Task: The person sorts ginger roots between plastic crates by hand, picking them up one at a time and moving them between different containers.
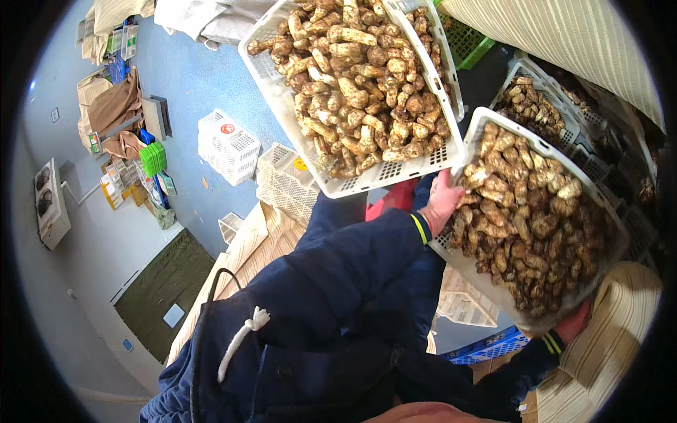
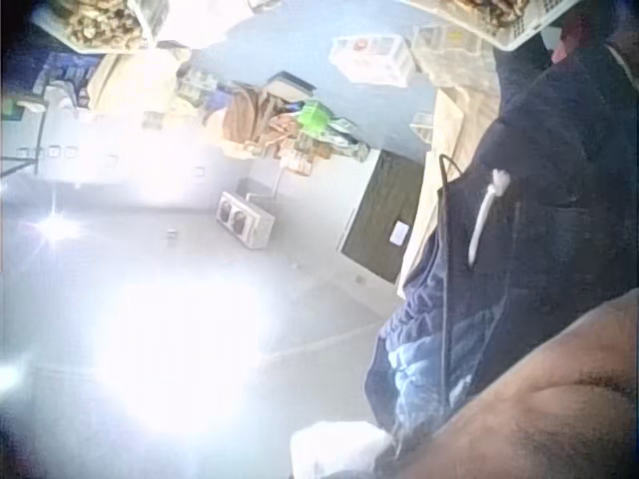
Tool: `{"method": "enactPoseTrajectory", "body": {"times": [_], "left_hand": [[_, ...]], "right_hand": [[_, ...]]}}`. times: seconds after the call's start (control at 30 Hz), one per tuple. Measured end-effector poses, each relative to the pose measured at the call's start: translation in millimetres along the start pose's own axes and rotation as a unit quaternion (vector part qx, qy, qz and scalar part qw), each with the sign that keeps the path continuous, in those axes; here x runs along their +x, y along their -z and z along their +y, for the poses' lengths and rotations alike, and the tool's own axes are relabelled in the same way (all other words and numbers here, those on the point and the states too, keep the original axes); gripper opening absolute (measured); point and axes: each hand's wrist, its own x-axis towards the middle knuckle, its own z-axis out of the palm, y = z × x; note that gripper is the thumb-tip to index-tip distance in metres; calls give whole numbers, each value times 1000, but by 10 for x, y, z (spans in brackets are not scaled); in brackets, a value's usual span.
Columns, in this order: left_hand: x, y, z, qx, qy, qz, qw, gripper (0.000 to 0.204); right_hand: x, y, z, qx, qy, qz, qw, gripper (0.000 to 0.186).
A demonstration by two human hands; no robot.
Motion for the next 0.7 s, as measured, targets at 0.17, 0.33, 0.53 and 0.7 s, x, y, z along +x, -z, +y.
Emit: {"method": "enactPoseTrajectory", "body": {"times": [0.17, 0.33, 0.53, 0.7], "left_hand": [[-750, -31, 63, 170, -143, 70, 973, 56], [-1705, 189, 763, 197, -137, 55, 969, 53], [-2509, 702, 1376, 153, -71, -33, 985, 62], [-2594, 1466, 1907, -66, -117, 16, 991, 51]], "right_hand": [[-483, 371, -320, 27, -89, 84, 992, 52], [-510, 410, -421, 163, -177, 88, 967, 50], [-418, 32, -1260, 81, -159, 202, 963, 55], [-209, -376, -1441, 460, -124, 161, 864, 43]]}}
